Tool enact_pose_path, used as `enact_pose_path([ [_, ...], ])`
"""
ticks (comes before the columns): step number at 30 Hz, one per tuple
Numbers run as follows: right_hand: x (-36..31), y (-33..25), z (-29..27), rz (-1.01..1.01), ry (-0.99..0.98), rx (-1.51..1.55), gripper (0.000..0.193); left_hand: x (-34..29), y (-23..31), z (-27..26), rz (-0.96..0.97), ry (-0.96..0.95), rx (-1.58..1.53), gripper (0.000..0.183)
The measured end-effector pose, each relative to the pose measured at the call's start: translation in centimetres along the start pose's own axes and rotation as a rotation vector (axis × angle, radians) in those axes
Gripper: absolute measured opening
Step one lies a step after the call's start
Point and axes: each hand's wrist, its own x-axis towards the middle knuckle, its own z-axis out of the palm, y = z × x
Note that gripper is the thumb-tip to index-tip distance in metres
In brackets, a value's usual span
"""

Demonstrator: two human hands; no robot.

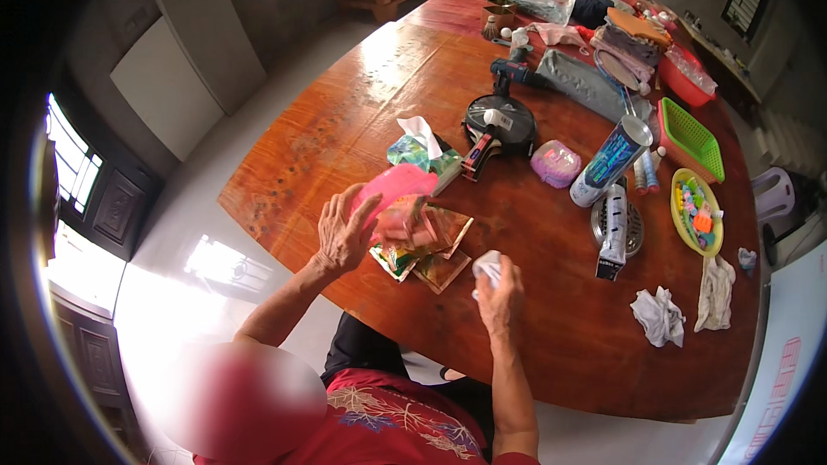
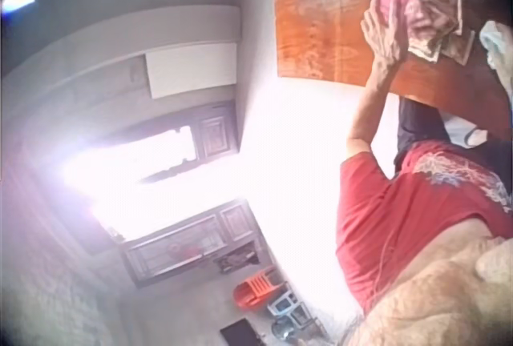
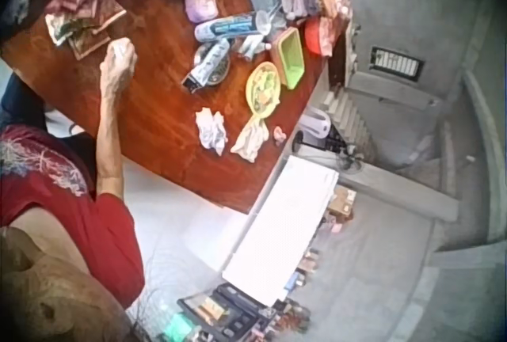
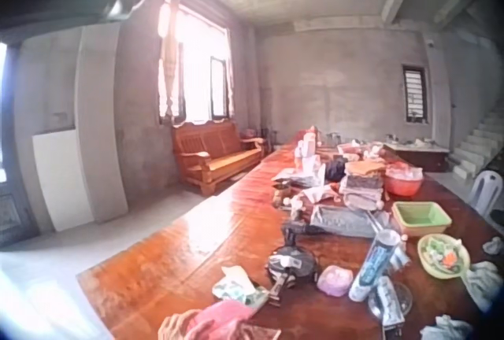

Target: The person wipes a wooden table surface and various items on it using a white cloth. They clean a metal trivet, a cylindrical container, a pink plastic bowl, and several small packaged food items, placing the cleaned packages into the bowl.

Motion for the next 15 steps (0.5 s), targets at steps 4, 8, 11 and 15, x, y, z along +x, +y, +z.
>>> enact_pose_path([
  [4, -1.3, 3.1, -2.2, 0.048, 0.173, 0.035, 0.043, 1.4, -1.5, -1.4, 0.054, 0.148, 0.179, 0.064],
  [8, -2.9, 5.2, -3.3, 0.019, 0.160, 0.274, 0.044, 4.2, -0.3, -2.8, 0.029, 0.396, 0.031, 0.045],
  [11, -2.8, 5.4, -4.1, 0.201, 0.222, 0.640, 0.042, 4.8, 4.2, -2.1, -0.134, 0.413, -0.393, 0.039],
  [15, -1.3, 4.9, -6.4, 0.350, 0.564, 1.170, 0.040, 2.7, 12.4, 2.5, -0.271, 0.212, -0.729, 0.044],
])
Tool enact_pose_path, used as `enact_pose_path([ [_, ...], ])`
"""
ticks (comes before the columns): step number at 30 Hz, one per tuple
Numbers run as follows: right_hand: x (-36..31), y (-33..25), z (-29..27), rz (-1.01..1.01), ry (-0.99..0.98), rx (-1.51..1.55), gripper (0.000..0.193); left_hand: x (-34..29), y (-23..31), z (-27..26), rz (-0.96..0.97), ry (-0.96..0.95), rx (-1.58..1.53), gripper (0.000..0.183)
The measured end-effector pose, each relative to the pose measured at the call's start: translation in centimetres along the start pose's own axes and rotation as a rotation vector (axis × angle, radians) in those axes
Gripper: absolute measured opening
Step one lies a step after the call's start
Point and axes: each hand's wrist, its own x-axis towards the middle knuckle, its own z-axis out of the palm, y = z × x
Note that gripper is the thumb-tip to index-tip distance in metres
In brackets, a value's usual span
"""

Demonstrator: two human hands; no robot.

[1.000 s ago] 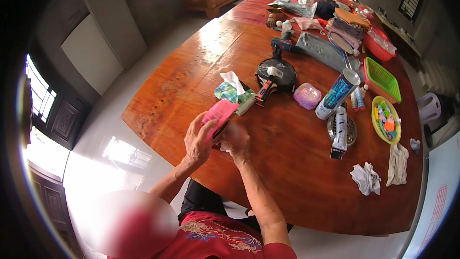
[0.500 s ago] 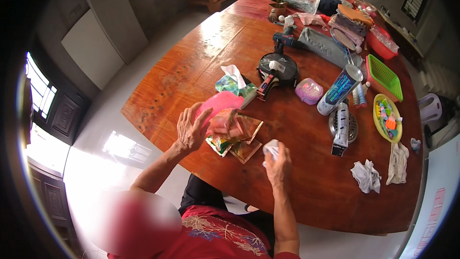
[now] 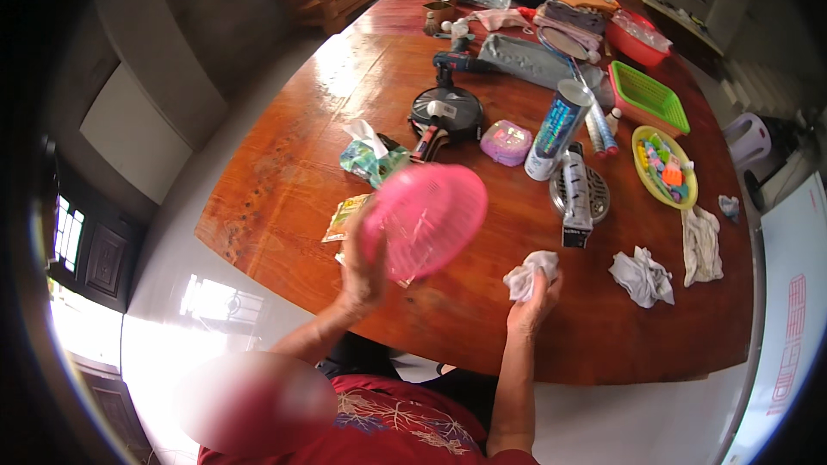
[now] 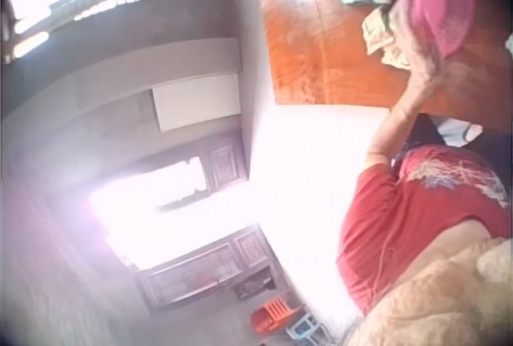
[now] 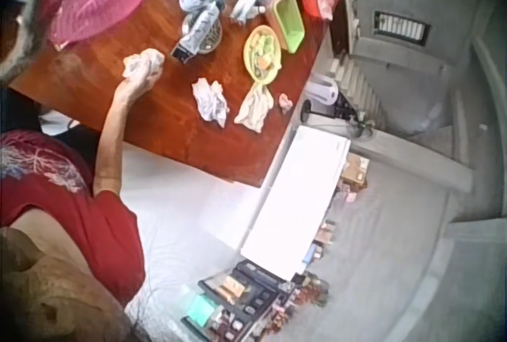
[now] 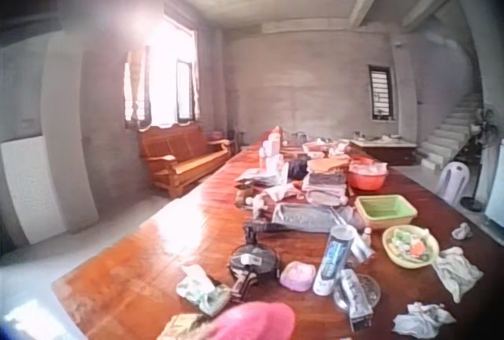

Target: The person wipes a wooden table surface and various items on it using a white cloth. They clean a metal trivet, a cylindrical container, a pink plastic bowl, and several small packaged food items, placing the cleaned packages into the bowl.

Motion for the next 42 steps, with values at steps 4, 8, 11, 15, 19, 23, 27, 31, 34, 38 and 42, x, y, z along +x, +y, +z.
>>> enact_pose_path([
  [4, -0.2, -2.8, 2.0, -0.634, -0.246, -0.757, 0.052, -4.4, 1.5, 5.4, -0.363, -0.216, -0.275, 0.048],
  [8, 1.3, -2.7, 3.1, -1.038, -0.544, -1.549, 0.051, -8.0, -0.4, 7.0, -0.517, -0.212, -0.479, 0.050],
  [11, 0.4, -2.0, 1.9, -1.019, -0.529, -1.613, 0.043, -8.3, -0.2, 7.5, -0.621, -0.129, -0.529, 0.044],
  [15, -4.5, -1.4, 2.1, -0.726, -0.701, -1.753, 0.035, -8.2, 0.0, 7.5, -0.629, -0.050, -0.564, 0.038],
  [19, -6.8, -0.2, 2.4, -0.409, -0.843, -1.141, 0.040, -8.7, -0.4, 6.7, -0.662, -0.073, -0.568, 0.040],
  [23, -4.2, -1.8, 4.0, -0.681, -0.384, -1.308, 0.041, -9.7, -0.7, 6.0, -0.717, -0.062, -0.576, 0.044],
  [27, -2.1, 1.8, 3.8, -0.716, -0.438, -1.478, 0.034, -10.5, -0.6, 6.7, -0.714, -0.084, -0.534, 0.045],
  [31, -5.1, 2.3, 4.5, -0.557, -0.874, -1.235, 0.031, -10.1, -1.5, 6.4, -0.700, -0.095, -0.595, 0.042],
  [34, -5.1, 0.0, 3.4, -0.257, -1.257, -1.201, 0.022, -10.7, -2.3, 6.6, -0.865, -0.053, -0.653, 0.041],
  [38, -2.7, -4.8, 2.3, 0.121, -1.382, -1.001, 0.037, -10.5, -1.6, 6.6, -0.735, -0.099, -0.491, 0.041],
  [42, -3.1, -2.0, 4.3, -0.446, -0.587, -1.320, 0.046, -10.3, -1.7, 6.7, -0.783, -0.103, -0.571, 0.048],
])
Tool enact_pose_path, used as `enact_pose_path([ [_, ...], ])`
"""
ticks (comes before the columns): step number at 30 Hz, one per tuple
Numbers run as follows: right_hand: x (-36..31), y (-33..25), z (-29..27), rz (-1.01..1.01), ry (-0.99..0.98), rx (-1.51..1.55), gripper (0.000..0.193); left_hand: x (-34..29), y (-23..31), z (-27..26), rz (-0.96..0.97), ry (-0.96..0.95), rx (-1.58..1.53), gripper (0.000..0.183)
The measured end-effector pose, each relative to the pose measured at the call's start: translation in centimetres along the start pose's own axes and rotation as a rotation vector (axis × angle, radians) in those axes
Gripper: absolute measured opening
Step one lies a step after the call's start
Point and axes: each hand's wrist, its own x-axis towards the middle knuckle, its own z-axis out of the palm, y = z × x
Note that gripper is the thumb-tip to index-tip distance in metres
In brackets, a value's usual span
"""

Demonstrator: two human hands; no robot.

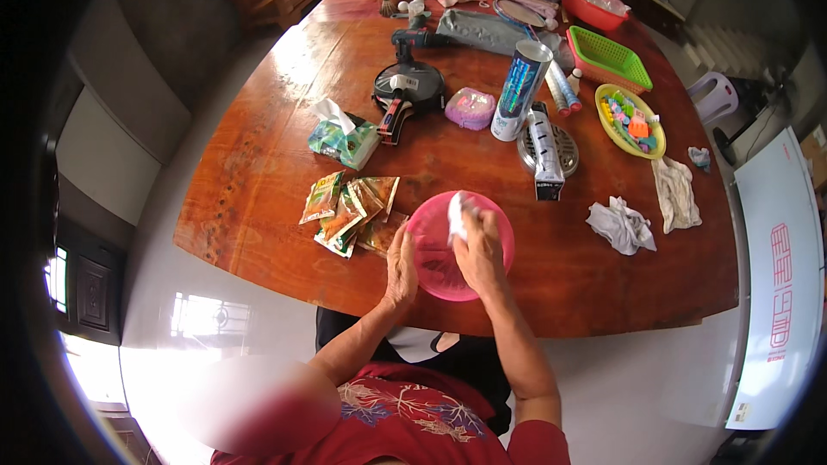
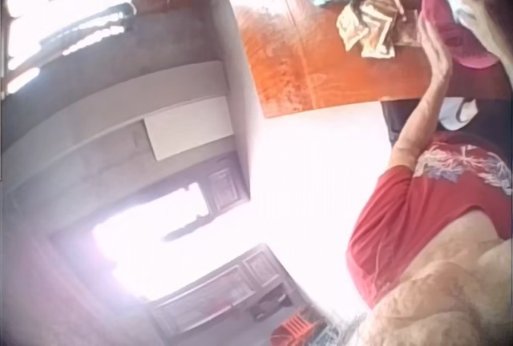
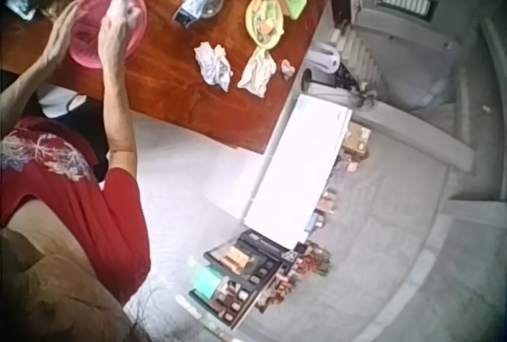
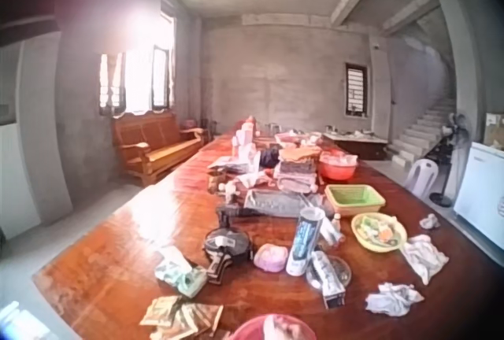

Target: The person wipes a wooden table surface and various items on it using a white cloth. They clean a metal trivet, a cylindrical container, a pink plastic bowl, and several small packaged food items, placing the cleaned packages into the bowl.

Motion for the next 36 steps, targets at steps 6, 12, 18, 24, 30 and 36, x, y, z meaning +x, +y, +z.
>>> enact_pose_path([
  [6, 1.8, -0.1, 5.1, -0.156, 0.127, 0.102, 0.036, -0.3, 1.0, -0.2, 0.052, -0.020, 0.105, 0.048],
  [12, 0.7, -0.2, 0.7, -0.283, -0.683, 0.165, 0.030, 0.2, -0.7, -0.5, 0.098, -0.006, 0.016, 0.038],
  [18, 0.8, -0.6, -2.2, -0.264, 0.000, -0.508, 0.028, 0.0, -1.2, 0.2, 0.061, 0.012, -0.022, 0.039],
  [24, -0.5, -0.8, -3.9, -0.261, -0.556, 0.247, 0.042, 0.3, -1.8, -0.2, 0.054, -0.019, -0.093, 0.035],
  [30, 2.4, -6.6, -0.3, -0.474, 0.026, -0.249, 0.037, 0.7, -3.8, -1.5, 0.170, -0.087, 0.127, 0.042],
  [36, 4.3, -3.8, 2.2, -0.549, -0.026, -0.566, 0.033, -0.7, -0.2, -0.3, 0.176, -0.110, 0.115, 0.039],
])
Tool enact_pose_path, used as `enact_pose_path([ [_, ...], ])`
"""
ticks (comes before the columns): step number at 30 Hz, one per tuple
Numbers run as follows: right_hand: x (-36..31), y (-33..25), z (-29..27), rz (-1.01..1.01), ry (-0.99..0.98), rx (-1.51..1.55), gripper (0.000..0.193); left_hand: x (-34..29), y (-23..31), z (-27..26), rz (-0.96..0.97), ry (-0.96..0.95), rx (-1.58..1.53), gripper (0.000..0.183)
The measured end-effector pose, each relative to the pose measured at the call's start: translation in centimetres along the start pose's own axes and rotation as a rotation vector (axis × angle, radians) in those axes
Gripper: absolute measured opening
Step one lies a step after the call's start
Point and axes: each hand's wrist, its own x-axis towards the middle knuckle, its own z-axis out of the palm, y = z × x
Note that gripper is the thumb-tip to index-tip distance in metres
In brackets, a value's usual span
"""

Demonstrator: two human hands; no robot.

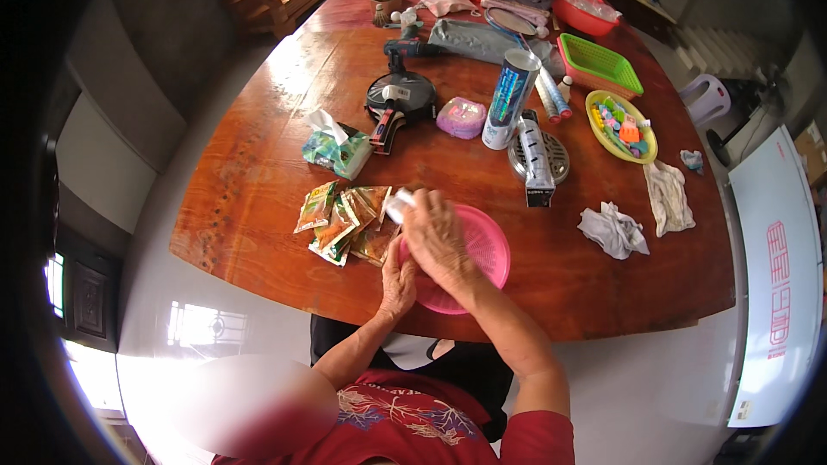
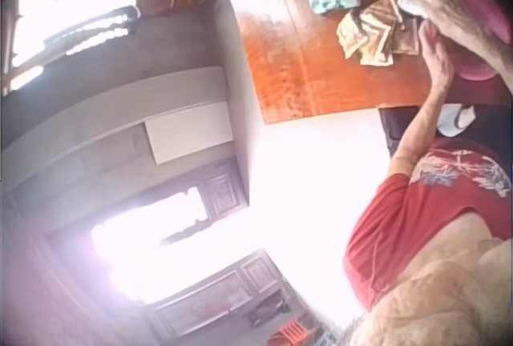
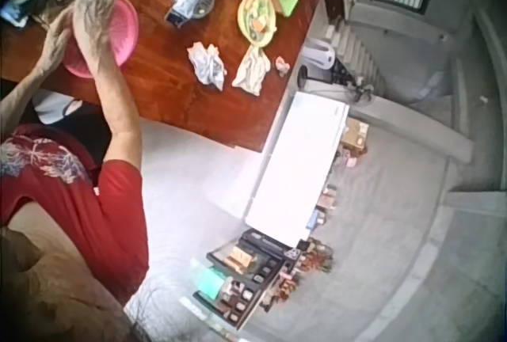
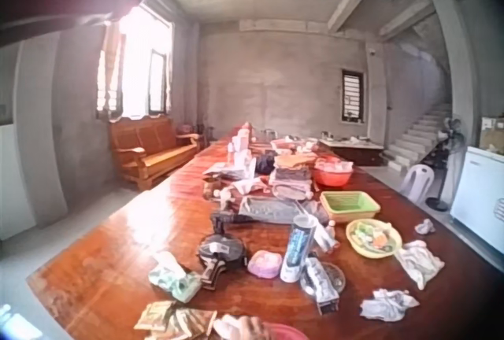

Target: The person wipes a wooden table surface and various items on it using a white cloth. They clean a metal trivet, a cylindrical container, a pink plastic bowl, and several small packaged food items, placing the cleaned packages into the bowl.

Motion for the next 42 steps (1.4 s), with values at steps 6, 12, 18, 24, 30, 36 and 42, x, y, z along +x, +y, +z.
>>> enact_pose_path([
  [6, -2.0, 5.2, -5.1, 0.370, -0.236, -0.006, 0.029, 0.1, 1.1, 0.8, -0.024, -0.024, 0.135, 0.043],
  [12, -7.8, 9.4, -10.8, 0.740, -0.518, -0.156, 0.027, 0.4, 0.3, 0.1, -0.137, 0.094, -0.188, 0.036],
  [18, -11.5, 5.3, -7.0, 0.536, 0.070, 0.232, 0.047, 0.8, -3.1, 0.0, -0.084, 0.126, -0.025, 0.038],
  [24, -14.3, -1.5, -9.6, 0.195, -0.291, 0.278, 0.035, 0.0, 0.8, 0.8, 0.050, 0.122, 0.155, 0.038],
  [30, -11.2, -1.9, -10.0, 0.293, -0.154, 0.420, 0.039, -0.3, 1.9, 1.2, -0.124, -0.009, -0.160, 0.039],
  [36, -10.8, -3.2, -5.2, 0.073, -0.168, 0.372, 0.025, -1.2, 2.2, 1.8, -0.279, 0.012, -0.337, 0.040],
  [42, -15.6, 0.4, -10.6, 0.161, -0.347, 0.825, 0.022, 1.0, 1.3, 1.3, -0.033, 0.062, -0.060, 0.038],
])
